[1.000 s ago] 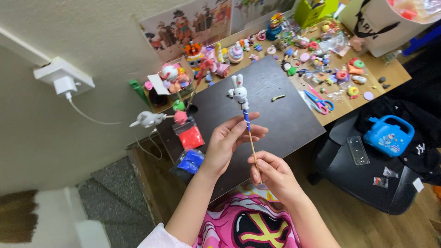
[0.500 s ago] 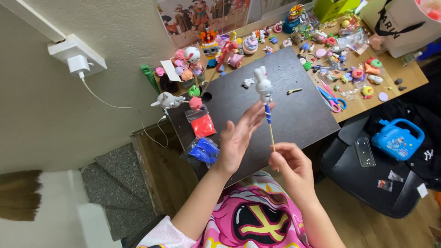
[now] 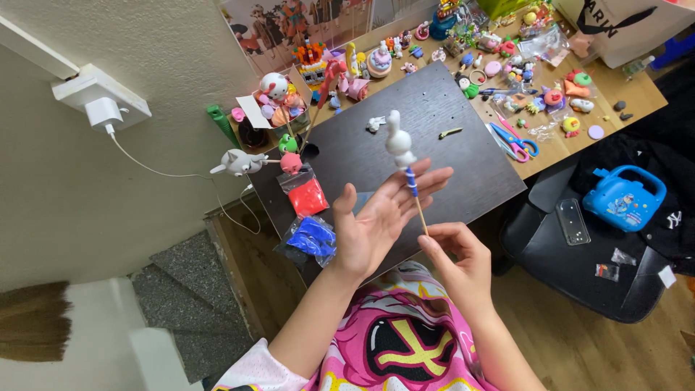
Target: Assembling small decorative toy figures using clay and plastic components on a desk
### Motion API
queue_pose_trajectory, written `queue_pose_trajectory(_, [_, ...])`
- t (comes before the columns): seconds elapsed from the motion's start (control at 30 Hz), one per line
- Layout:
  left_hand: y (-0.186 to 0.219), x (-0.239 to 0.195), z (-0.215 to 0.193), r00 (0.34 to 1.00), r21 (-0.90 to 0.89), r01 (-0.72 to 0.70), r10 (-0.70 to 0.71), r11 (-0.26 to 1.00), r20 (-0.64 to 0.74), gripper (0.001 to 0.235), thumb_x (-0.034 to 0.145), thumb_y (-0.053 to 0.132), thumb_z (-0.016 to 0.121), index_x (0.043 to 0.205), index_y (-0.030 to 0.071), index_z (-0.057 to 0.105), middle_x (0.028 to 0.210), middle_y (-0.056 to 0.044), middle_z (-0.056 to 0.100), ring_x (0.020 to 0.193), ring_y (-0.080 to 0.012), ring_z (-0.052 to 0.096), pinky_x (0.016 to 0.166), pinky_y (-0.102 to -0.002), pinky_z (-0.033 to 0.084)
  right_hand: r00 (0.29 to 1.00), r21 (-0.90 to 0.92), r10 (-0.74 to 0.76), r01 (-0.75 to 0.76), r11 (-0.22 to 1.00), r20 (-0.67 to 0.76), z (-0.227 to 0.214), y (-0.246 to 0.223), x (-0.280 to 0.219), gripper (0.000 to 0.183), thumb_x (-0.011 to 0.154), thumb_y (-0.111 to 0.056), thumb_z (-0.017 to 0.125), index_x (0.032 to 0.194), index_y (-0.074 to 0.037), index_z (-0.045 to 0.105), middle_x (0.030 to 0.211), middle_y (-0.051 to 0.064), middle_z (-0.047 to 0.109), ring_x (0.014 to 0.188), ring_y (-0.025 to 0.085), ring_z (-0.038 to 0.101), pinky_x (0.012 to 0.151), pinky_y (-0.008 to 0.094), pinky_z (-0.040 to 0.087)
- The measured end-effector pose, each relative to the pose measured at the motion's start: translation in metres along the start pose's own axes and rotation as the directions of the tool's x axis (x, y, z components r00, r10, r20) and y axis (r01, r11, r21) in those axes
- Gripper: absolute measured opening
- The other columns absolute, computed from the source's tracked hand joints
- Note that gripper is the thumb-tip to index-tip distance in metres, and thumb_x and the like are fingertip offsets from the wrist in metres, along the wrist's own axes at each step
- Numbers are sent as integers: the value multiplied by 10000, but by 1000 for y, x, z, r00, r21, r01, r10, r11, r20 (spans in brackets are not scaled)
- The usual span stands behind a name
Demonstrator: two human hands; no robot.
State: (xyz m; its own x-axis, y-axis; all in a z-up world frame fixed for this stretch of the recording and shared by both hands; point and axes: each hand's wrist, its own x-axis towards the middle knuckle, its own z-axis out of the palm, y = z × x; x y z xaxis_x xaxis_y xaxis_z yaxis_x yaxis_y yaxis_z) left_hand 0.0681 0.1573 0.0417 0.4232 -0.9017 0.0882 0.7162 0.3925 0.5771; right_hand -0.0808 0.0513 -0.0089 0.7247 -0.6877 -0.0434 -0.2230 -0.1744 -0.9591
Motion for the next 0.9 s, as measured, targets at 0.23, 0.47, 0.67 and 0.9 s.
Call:
queue_pose_trajectory(0.23, [2,0,-2,1000,93,-19,19,996,4,962,895,757,366,1524,30,388,1603,-228,413,1524,-291,379,1270,-403,248,998,117,33,-38,992,46,-1,1,5,240,1015,-171,595,1119,-15,744,848,114,761,720,132,689,717,237,581])
queue_pose_trajectory(0.47, [-16,6,-17,994,339,-105,113,935,-4,1068,887,811,256,1639,52,248,1634,-183,362,1545,-318,271,1261,-473,99,997,54,-71,73,996,-37,5,9,10,163,829,-81,853,981,-63,798,778,61,759,675,109,706,678,267,573])
queue_pose_trajectory(0.67, [-9,2,-10,997,181,-73,73,981,5,1063,862,810,308,1635,83,248,1596,-209,414,1516,-316,356,1242,-430,218,993,83,-114,117,990,-30,8,5,11,192,777,-82,894,937,-71,790,716,46,710,655,101,682,645,262,548])
queue_pose_trajectory(0.9, [-13,5,-13,994,199,-98,105,975,-23,956,913,759,367,1577,72,378,1593,-155,442,1508,-268,370,1247,-430,232,994,68,-112,111,991,11,3,-2,15,94,927,-77,736,984,-75,810,732,55,770,662,115,746,665,271,585])
